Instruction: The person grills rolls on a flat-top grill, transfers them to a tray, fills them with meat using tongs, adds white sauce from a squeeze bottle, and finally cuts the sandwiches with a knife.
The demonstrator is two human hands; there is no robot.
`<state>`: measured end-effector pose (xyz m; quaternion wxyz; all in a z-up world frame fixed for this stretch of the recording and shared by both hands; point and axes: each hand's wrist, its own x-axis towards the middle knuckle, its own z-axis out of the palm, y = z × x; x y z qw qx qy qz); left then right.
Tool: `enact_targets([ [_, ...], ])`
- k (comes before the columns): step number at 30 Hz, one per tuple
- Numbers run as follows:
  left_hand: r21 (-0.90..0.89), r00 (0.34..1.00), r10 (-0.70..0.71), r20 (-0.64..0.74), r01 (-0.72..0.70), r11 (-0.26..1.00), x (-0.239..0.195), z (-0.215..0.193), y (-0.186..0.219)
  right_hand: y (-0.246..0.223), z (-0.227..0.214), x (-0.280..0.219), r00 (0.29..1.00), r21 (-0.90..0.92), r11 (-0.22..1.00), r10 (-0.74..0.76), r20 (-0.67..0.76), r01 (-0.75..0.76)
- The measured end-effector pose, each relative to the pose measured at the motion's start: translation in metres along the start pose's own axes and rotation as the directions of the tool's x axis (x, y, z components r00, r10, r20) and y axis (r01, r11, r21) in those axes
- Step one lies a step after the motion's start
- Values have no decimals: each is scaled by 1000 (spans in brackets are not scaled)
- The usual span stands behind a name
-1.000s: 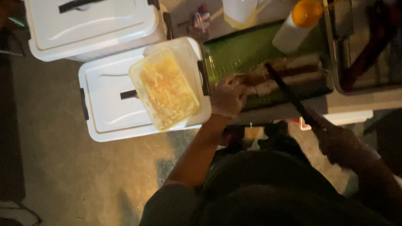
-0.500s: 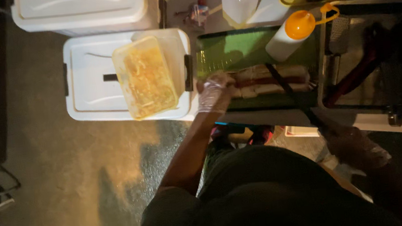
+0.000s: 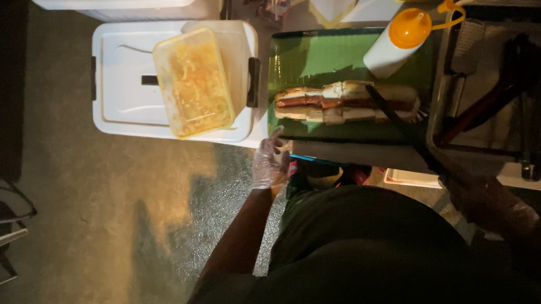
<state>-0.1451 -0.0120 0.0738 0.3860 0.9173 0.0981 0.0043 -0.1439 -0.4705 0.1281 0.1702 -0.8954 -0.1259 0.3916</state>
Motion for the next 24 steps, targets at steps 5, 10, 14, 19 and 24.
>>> enact_targets([
  [5,153,985,128,120,-146,977,13,0,-19,-40,-26,1,951,221,954,-140,-276,204],
  [10,56,969,228,92,-234,971,51,36,-65,-98,-50,1,970,75,988,-117,-212,135],
  [14,178,918,314,242,-360,916,72,4,-32,-127,-41,15,899,147,902,366,241,-407],
  [19,204,850,197,488,-330,921,89,-30,-12,-114,9,39,976,66,980,-176,-131,186],
  [24,-354,863,436,257,-335,873,78,-15,-61,-122,32,57,847,-184,898,-439,-301,400],
])
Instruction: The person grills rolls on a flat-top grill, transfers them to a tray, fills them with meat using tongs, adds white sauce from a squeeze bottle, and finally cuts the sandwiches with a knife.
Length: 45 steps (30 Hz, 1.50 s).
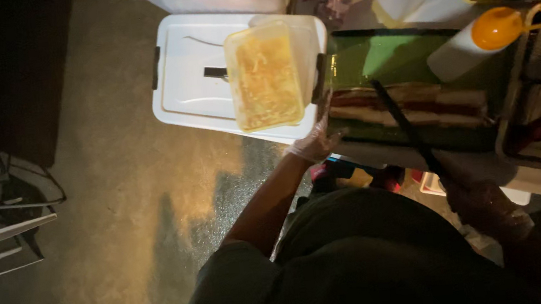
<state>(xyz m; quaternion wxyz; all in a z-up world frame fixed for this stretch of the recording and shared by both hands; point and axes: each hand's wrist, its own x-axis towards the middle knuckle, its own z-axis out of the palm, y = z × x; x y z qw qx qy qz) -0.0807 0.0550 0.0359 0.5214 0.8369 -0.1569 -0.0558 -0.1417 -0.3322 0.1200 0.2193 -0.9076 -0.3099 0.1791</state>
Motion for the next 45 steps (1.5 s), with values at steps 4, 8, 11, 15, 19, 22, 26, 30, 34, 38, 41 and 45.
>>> enact_targets([
  [4,64,866,-454,208,451,890,-19,8,-55,-11,-2,8,981,74,980,177,80,-183],
  [8,427,905,-290,311,139,893,-25,-14,-50,-26,-11,18,996,56,995,84,13,-85],
  [11,-49,958,-244,149,254,966,-9,-27,-8,-50,-21,24,949,331,890,303,84,-313],
  [15,327,992,-5,-128,47,944,10,-21,22,-62,-18,37,755,247,724,551,355,-644],
  [19,424,996,-41,-76,70,903,35,-11,7,-57,24,42,906,238,877,420,43,-418],
  [22,502,965,-261,13,220,837,47,-6,-13,-63,34,51,908,318,856,418,37,-407],
  [26,461,987,-145,-70,161,873,43,5,-46,-81,43,67,963,297,936,237,-129,-191],
  [30,316,987,-123,-100,149,937,43,9,-75,-98,54,76,889,262,855,457,26,-447],
  [34,324,966,146,-212,-71,943,38,13,-94,-121,67,93,918,-21,924,376,-128,-381],
  [38,221,973,138,-187,-95,971,38,14,-112,-119,102,92,941,-25,972,219,-258,-233],
  [41,134,958,165,-233,-136,982,38,23,-127,-84,125,98,966,-406,893,103,-238,-195],
  [45,323,976,140,-166,-81,943,27,25,-144,-95,152,86,989,-810,568,54,-141,-146],
])
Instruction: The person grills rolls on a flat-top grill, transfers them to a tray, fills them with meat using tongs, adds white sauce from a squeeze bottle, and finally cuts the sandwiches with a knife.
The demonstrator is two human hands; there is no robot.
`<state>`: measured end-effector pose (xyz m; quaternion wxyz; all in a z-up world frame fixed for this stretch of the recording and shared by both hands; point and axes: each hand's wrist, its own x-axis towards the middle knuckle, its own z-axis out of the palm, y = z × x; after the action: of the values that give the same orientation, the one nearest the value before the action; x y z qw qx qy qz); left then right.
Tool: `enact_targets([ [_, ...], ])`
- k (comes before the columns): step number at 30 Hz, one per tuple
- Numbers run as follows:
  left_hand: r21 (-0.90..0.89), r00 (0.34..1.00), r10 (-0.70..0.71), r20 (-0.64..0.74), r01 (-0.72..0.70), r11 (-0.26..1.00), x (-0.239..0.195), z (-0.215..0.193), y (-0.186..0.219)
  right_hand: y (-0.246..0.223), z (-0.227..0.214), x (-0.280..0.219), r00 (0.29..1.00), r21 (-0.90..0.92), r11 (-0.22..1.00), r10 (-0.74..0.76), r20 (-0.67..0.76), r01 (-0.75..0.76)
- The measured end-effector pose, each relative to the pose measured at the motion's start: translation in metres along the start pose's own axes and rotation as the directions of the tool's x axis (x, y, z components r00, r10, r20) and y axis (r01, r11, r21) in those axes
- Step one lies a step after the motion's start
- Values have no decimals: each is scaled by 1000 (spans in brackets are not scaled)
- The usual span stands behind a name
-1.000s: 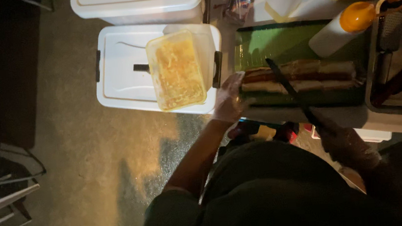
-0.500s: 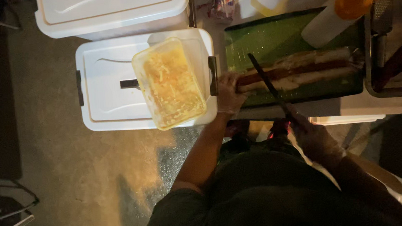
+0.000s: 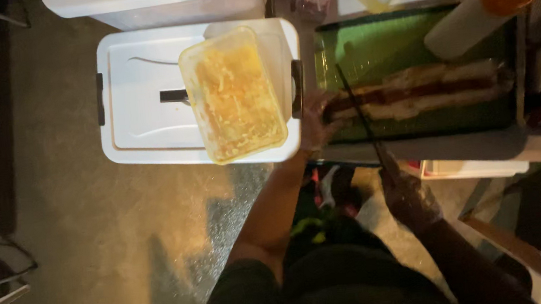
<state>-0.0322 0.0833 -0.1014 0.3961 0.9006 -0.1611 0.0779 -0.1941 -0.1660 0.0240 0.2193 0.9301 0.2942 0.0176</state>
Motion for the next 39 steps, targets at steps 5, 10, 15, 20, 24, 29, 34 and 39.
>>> enact_targets([
  [5,-108,998,16,-56,-22,994,-3,15,-1,0,-15,10,991,-669,738,-136,-17,89],
  [10,-325,993,7,-115,-44,945,-1,20,-4,-19,-42,15,967,341,911,255,-24,-231],
  [15,-151,989,113,-90,-126,980,4,3,-1,-26,-55,27,951,261,925,303,-65,-277],
  [20,-139,984,145,-100,-158,978,11,7,-2,-27,-56,27,967,246,935,241,87,-255],
  [24,-217,986,90,-139,-119,969,8,21,-10,-34,-51,26,858,467,732,335,388,-497],
  [29,-302,984,15,-180,-70,951,3,42,-18,-31,-43,39,936,570,743,290,200,-352],
  [34,-321,987,14,-162,-66,945,-4,59,-32,-30,-40,60,890,734,525,382,250,-431],
  [39,-346,982,33,-189,-98,933,0,70,-35,-36,-44,27,949,490,814,242,203,-312],
])
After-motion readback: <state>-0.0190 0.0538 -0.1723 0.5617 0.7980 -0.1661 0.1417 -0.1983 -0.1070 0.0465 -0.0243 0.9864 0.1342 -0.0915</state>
